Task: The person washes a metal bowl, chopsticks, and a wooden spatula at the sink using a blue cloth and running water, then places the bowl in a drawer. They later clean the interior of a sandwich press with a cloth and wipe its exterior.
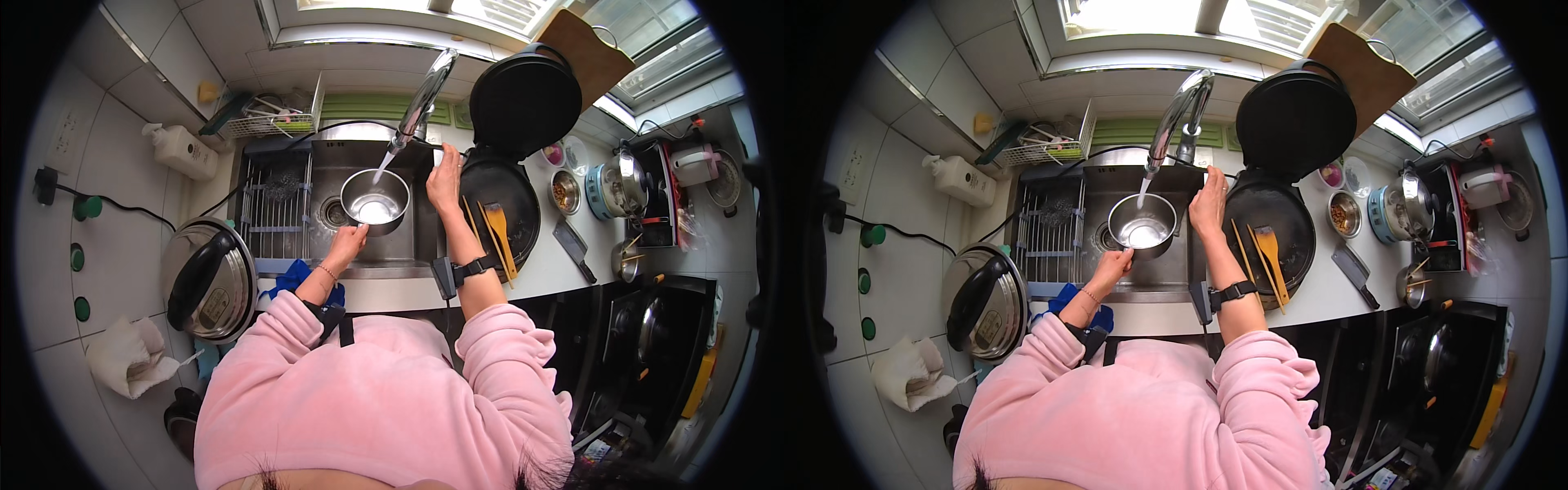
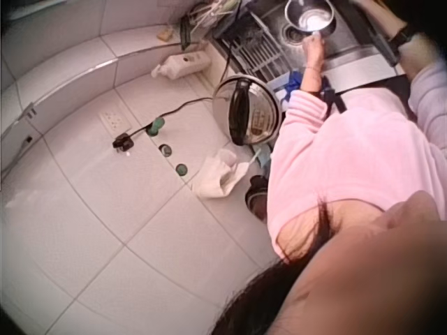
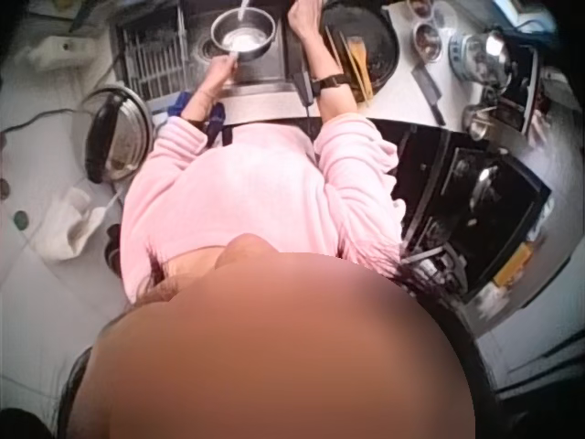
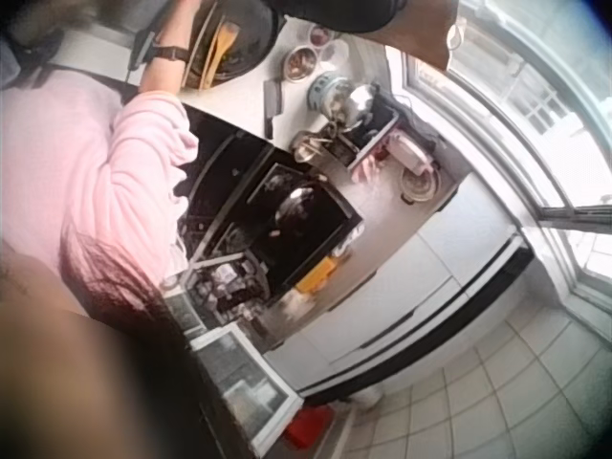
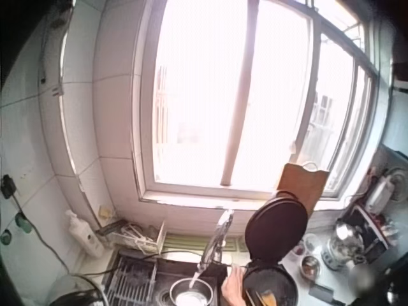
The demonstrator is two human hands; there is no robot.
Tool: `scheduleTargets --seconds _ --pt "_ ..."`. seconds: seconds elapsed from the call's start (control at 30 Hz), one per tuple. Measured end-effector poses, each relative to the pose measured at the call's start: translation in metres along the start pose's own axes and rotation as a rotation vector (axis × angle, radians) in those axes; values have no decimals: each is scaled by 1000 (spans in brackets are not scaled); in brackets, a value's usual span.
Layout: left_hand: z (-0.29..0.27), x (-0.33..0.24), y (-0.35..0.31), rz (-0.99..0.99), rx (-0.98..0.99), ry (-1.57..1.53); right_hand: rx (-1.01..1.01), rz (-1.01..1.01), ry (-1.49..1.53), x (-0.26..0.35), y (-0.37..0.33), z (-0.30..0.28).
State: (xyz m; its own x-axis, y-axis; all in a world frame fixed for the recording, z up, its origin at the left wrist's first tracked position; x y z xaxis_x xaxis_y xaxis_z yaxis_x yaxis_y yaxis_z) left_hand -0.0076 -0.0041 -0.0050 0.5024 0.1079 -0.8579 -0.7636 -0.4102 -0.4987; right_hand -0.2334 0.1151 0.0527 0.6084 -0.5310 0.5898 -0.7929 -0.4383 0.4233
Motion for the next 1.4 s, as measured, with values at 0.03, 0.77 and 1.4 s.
scheduleTargets --seconds 0.03,0.77,1.4 --pt "-3 5 1 6 -4 -3 -10 -9 17 0 -1 3" --pt "-49 41 40 -227 -64 480 59 79 89 4 1 -4" --pt "-30 79 46 -77 86 -27 -7 314 214 8 -49 28"
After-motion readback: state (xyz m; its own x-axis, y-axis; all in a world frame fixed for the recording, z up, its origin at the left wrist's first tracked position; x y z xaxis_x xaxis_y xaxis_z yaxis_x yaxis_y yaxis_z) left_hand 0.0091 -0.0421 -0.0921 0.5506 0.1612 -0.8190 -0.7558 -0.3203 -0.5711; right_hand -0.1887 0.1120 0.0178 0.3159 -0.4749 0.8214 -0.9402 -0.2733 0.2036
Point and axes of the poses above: each hand's wrist, its own y-axis towards the middle knuckle, its own z-axis out of the palm, x = y × z, the point moved 1 cm from there along y, towards the middle knuckle, and after that the axes turned 3 degrees about y, right-handed, at the moved point
